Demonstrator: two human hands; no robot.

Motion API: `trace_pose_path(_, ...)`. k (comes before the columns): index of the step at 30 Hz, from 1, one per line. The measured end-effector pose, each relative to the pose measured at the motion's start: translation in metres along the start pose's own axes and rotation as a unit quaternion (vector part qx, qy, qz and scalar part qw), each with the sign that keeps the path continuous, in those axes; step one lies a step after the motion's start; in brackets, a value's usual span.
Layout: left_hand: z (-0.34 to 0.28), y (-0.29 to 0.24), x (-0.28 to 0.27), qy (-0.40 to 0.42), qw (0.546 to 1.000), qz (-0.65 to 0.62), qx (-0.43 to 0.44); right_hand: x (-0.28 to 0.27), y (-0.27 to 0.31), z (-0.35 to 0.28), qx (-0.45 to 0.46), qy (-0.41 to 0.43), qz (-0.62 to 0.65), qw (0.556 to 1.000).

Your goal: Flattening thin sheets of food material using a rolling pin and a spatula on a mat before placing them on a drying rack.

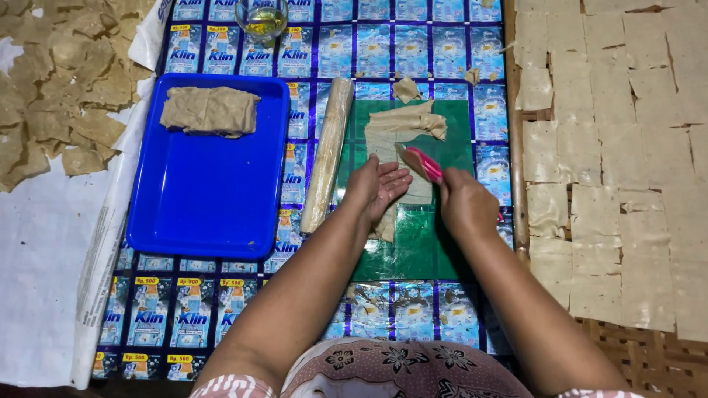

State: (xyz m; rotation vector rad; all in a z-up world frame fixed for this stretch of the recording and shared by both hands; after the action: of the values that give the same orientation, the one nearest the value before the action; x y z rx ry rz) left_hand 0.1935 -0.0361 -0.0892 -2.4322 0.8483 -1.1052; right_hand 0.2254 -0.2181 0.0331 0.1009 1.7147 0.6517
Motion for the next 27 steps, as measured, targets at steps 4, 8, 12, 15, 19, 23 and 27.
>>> trace_pose_path(4,0.0,0.008,-0.002,0.006,0.997,-0.078,-0.015,0.0,0.019,-0.046,-0.181,-0.094,-0.02,0.979)
trace_pose_path(8,-0.012,0.005,0.001,0.014,0.995,-0.098,-0.006,0.0,0.011,-0.059,-0.218,-0.162,-0.024,0.962)
trace_pose_path(12,-0.042,-0.002,0.01,0.008,0.999,-0.029,0.024,-0.001,-0.019,-0.055,-0.13,-0.162,0.046,0.977)
trace_pose_path(15,-0.071,-0.008,0.012,-0.012,0.997,0.044,0.058,-0.008,-0.021,-0.058,-0.098,-0.158,0.043,0.982)
trace_pose_path(19,-0.103,-0.015,0.017,-0.034,0.984,0.146,0.095,-0.014,-0.015,-0.066,-0.142,-0.213,0.001,0.967)
trace_pose_path(23,-0.14,-0.03,0.038,-0.023,0.927,0.343,0.153,0.007,-0.034,-0.066,-0.143,-0.19,0.22,0.946)
trace_pose_path(27,-0.162,-0.037,0.065,0.031,0.894,0.426,0.135,0.042,-0.036,-0.067,0.128,0.077,0.758,0.635)
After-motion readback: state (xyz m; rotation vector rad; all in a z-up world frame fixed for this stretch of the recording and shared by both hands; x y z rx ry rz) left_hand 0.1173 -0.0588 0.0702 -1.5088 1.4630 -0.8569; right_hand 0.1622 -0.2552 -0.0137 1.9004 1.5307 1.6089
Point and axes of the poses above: each hand's wrist, its own z-axis towards the middle knuckle, its own x-axis out of the palm, y = z × x, the point moved 4 cm from there along z, towards the middle knuckle, and after that the axes turned 10 degrees about z, right-handed, at the moved point
